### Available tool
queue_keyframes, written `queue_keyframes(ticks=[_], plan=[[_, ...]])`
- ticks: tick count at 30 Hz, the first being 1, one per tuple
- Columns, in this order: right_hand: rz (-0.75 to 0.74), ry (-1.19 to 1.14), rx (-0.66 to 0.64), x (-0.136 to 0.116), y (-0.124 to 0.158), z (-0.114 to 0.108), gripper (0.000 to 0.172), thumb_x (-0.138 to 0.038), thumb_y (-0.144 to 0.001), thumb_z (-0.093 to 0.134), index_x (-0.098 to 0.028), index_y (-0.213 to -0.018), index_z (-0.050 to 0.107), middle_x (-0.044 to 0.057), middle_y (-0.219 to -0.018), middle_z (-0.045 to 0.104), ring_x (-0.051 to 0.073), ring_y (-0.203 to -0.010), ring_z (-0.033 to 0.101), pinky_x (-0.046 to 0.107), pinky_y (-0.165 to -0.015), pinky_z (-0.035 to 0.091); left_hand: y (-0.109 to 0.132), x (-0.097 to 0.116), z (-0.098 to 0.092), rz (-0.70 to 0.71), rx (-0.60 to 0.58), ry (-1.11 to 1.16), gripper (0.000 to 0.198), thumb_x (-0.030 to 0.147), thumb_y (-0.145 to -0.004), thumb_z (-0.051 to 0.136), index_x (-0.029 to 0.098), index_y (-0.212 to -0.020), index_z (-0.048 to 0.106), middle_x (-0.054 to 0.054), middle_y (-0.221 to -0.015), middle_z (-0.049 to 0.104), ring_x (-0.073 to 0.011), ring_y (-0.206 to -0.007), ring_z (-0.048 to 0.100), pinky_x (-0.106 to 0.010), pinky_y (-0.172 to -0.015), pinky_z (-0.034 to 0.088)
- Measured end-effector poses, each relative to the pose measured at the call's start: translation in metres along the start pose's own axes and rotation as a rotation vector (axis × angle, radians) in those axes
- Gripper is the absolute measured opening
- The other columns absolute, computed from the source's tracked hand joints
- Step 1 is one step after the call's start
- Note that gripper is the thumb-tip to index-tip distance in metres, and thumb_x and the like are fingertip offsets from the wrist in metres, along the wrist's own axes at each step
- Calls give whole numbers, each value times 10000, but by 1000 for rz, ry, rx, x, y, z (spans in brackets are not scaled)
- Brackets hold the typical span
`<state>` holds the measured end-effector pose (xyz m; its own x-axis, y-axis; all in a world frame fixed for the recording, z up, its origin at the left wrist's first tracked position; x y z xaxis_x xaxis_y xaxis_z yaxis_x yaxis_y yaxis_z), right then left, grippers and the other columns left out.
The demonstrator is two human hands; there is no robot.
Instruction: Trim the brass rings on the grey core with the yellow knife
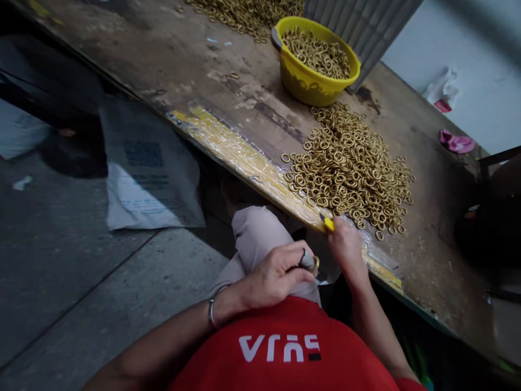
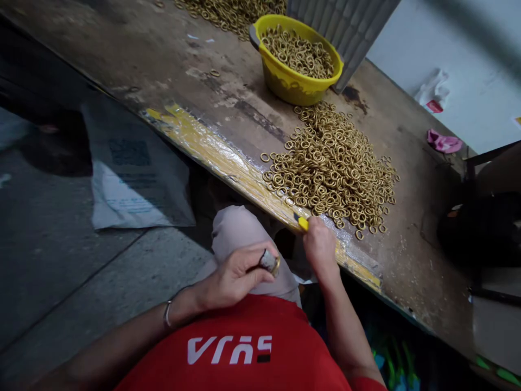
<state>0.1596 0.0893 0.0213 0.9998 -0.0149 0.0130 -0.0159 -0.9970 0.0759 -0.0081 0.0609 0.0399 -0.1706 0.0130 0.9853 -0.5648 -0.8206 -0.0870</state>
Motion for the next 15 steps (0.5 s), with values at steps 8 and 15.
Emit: queue_keyframes(ticks=[8, 15], plan=[[-173, -81, 80, -34, -35, -3, 216, -123, -862, 525, -178, -1032, 647, 76, -998, 657, 182, -796, 592, 270, -647, 354, -4, -49, -11, -349, 161, 598, 317, 407, -786, 682, 167, -730, 483, 48, -596, 434, -50, -483, 319, -176, -401, 152], [-138, -157, 55, -43, -60, 7, 133, -212, -893, 524, -146, -862, 634, 67, -818, 618, 153, -645, 503, 279, -589, 312, 1, -60, -17, -396, 209, 849, 242, 354, -776, 637, 153, -885, 561, -3, -698, 557, -65, -493, 452, -159, -371, 174]])
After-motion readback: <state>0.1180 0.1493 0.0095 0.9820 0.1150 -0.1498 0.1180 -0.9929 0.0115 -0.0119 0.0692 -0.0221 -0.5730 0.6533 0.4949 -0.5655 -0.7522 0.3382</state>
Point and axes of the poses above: each hand's wrist, its own y-axis away from the middle knuckle, its own z-axis out of the palm, x = y × z, the point moved 7 cm from there along -y, towards the middle knuckle
